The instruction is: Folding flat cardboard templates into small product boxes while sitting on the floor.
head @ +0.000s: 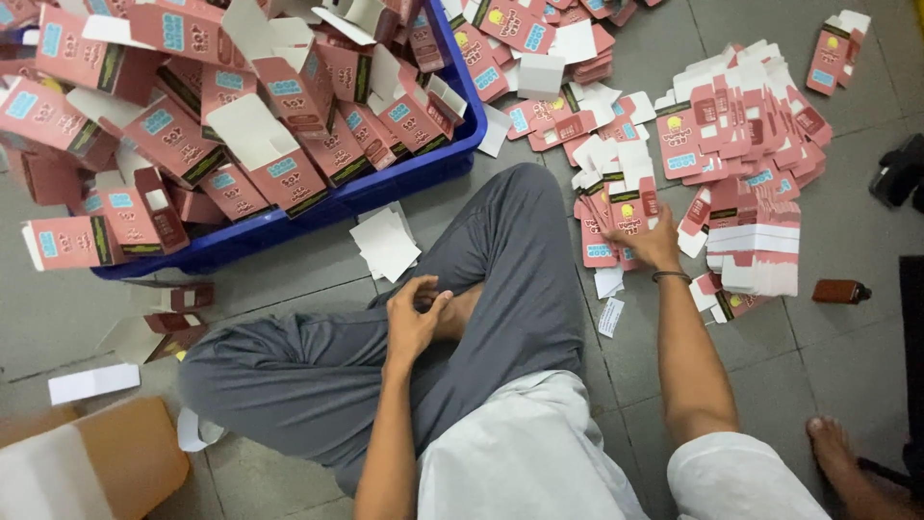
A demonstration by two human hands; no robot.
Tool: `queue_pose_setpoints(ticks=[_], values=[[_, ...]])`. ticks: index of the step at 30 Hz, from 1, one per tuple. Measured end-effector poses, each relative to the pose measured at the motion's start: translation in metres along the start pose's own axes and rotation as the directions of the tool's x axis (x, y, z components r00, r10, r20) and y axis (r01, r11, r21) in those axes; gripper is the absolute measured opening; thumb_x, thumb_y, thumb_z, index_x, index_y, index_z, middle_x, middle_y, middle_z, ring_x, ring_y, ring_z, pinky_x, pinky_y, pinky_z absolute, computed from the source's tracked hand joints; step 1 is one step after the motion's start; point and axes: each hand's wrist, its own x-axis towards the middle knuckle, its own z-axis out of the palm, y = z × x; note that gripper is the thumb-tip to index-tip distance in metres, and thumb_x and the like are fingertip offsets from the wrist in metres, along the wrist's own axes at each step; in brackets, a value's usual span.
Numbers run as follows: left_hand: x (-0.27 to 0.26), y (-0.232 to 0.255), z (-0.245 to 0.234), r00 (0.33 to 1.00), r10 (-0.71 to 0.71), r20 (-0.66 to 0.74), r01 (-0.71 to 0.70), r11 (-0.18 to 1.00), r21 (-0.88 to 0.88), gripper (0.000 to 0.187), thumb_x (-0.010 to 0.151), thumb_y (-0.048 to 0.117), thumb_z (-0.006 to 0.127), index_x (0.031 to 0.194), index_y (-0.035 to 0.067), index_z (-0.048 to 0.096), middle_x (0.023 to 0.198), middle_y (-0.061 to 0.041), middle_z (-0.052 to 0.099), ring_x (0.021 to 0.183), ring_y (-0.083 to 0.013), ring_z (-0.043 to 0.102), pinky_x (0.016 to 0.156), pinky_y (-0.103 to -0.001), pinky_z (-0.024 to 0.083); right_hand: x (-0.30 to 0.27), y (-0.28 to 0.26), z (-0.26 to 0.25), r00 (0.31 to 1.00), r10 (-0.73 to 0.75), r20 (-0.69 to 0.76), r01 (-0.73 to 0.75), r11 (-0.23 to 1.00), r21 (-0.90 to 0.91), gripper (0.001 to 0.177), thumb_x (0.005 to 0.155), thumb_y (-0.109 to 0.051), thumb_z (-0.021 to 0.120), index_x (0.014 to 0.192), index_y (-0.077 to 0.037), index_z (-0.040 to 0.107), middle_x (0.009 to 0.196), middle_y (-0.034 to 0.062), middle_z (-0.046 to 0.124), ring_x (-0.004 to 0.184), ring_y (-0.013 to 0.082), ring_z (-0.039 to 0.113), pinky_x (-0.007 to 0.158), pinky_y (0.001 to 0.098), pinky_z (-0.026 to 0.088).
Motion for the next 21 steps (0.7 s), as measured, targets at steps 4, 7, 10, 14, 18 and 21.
queue_pose_setpoints(ticks=[4, 7, 10, 14, 18, 21], values=[[-0.002, -0.002, -0.002, 1.000, -0.006, -0.001, 0.006, 1.000, -0.018, 0.035, 0.084, 0.014, 0.084, 0.115, 0.002, 0.073, 0.103, -0.022, 0.075, 0.095, -0.0359, 0.075, 0.086, -0.041, 0.061, -0.025, -0.022, -0.007, 1.000, -0.005, -0.023, 0.003, 0.999, -0.047, 0.124, 0.055, -0.047, 0.100, 0.151, 0.000, 0.037, 0.139, 0.0345, 0.050, 0.132, 0.0532, 0.050, 0.111, 0.0639, 0.038], [-0.004, 0.000, -0.005, 1.000, -0.003, 0.001, 0.003, 1.000, -0.027, 0.037, 0.084, 0.015, 0.085, 0.116, 0.002, 0.072, 0.106, -0.021, 0.075, 0.096, -0.0348, 0.074, 0.087, -0.040, 0.061, -0.039, -0.032, -0.014, 0.997, -0.019, -0.078, 0.009, 0.992, -0.123, 0.116, 0.059, -0.046, 0.099, 0.147, 0.002, 0.041, 0.131, 0.0342, 0.056, 0.126, 0.0535, 0.055, 0.103, 0.0682, 0.040], [-0.009, 0.007, -0.009, 1.000, -0.006, 0.003, 0.006, 0.999, -0.032, 0.039, 0.084, 0.015, 0.084, 0.118, 0.002, 0.072, 0.107, -0.022, 0.075, 0.098, -0.0369, 0.074, 0.090, -0.043, 0.060, -0.068, -0.048, -0.025, 0.993, -0.048, -0.111, 0.034, 0.991, -0.126, 0.123, 0.062, -0.045, 0.098, 0.153, 0.004, 0.032, 0.134, 0.0367, 0.054, 0.127, 0.0554, 0.053, 0.103, 0.0689, 0.040], [-0.015, 0.019, -0.011, 1.000, 0.013, -0.015, -0.013, 0.999, -0.048, 0.040, 0.085, 0.018, 0.084, 0.120, 0.002, 0.072, 0.108, -0.022, 0.075, 0.100, -0.0377, 0.073, 0.091, -0.045, 0.059, -0.083, -0.045, -0.019, 0.970, -0.116, -0.212, 0.105, 0.993, -0.062, 0.128, 0.061, -0.045, 0.099, 0.157, 0.002, 0.030, 0.129, 0.0288, 0.060, 0.123, 0.0491, 0.058, 0.104, 0.0632, 0.041], [-0.020, 0.040, -0.012, 0.998, 0.049, -0.037, -0.052, 0.995, -0.079, 0.039, 0.084, 0.020, 0.085, 0.118, 0.005, 0.073, 0.106, -0.019, 0.076, 0.099, -0.0355, 0.074, 0.091, -0.047, 0.059, -0.163, -0.133, -0.023, 0.909, -0.266, -0.322, 0.321, 0.938, 0.131, 0.108, 0.062, -0.029, 0.099, 0.150, 0.003, 0.045, 0.112, 0.0330, 0.068, 0.105, 0.0550, 0.064, 0.094, 0.0636, 0.046], [-0.020, 0.059, -0.014, 0.983, 0.177, -0.043, -0.182, 0.957, -0.225, 0.038, 0.085, 0.019, 0.085, 0.118, 0.005, 0.072, 0.104, -0.019, 0.077, 0.097, -0.0354, 0.075, 0.089, -0.048, 0.060, -0.197, -0.166, -0.005, 0.830, -0.420, -0.368, 0.518, 0.824, 0.229, 0.108, 0.055, -0.026, 0.105, 0.147, -0.002, 0.053, 0.116, 0.0296, 0.068, 0.109, 0.0494, 0.066, 0.095, 0.0541, 0.051]])
